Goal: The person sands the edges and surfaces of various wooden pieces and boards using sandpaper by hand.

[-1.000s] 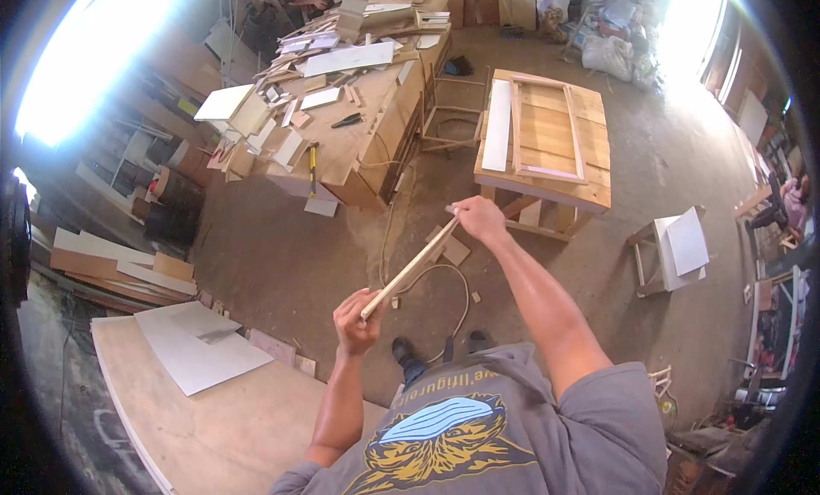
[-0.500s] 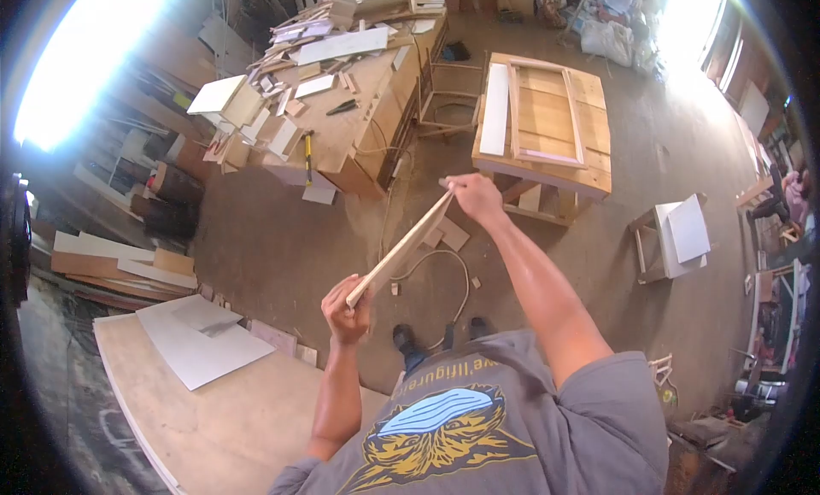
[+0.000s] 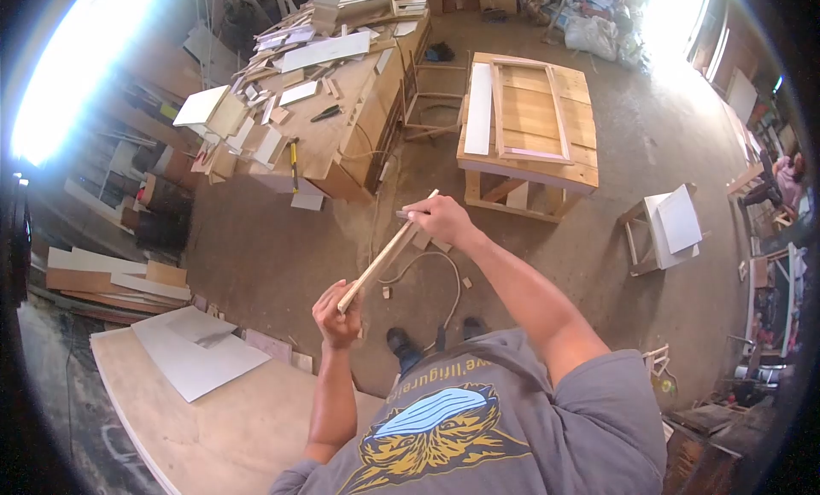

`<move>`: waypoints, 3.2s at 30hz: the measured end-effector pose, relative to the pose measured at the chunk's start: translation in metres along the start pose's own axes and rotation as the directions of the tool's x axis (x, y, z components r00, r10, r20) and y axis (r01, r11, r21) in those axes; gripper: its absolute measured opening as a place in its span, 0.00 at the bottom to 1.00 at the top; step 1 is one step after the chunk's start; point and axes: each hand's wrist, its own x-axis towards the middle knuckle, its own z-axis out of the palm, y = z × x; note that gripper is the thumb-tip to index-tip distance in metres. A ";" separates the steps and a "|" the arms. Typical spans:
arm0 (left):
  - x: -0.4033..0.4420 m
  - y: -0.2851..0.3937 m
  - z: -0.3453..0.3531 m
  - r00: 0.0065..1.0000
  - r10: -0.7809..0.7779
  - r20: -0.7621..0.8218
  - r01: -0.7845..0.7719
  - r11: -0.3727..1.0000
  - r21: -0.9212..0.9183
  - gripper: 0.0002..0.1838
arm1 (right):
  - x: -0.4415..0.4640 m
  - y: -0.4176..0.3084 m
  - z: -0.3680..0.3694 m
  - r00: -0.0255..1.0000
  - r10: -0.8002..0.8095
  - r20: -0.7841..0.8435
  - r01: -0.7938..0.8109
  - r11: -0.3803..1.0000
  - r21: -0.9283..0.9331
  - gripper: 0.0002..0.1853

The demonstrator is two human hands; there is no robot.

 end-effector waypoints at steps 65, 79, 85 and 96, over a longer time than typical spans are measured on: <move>0.025 -0.132 -0.115 0.994 0.105 0.031 -0.104 0.994 -0.026 0.08 | 0.057 -0.104 0.127 0.999 -0.049 0.005 0.049 0.999 0.017 0.17; 0.022 -0.103 -0.106 0.995 0.094 0.027 -0.093 0.995 -0.019 0.08 | 0.068 -0.073 0.080 0.995 0.094 -0.034 -0.096 0.992 -0.079 0.16; 0.015 -0.092 -0.105 0.997 0.083 -0.003 -0.083 0.996 -0.022 0.08 | 0.061 -0.073 0.081 1.000 0.005 -0.015 -0.004 0.998 0.061 0.16; 0.017 -0.087 -0.104 0.995 0.099 0.024 -0.098 0.995 -0.017 0.08 | 0.073 -0.057 0.059 0.988 0.134 -0.074 -0.139 0.988 -0.064 0.16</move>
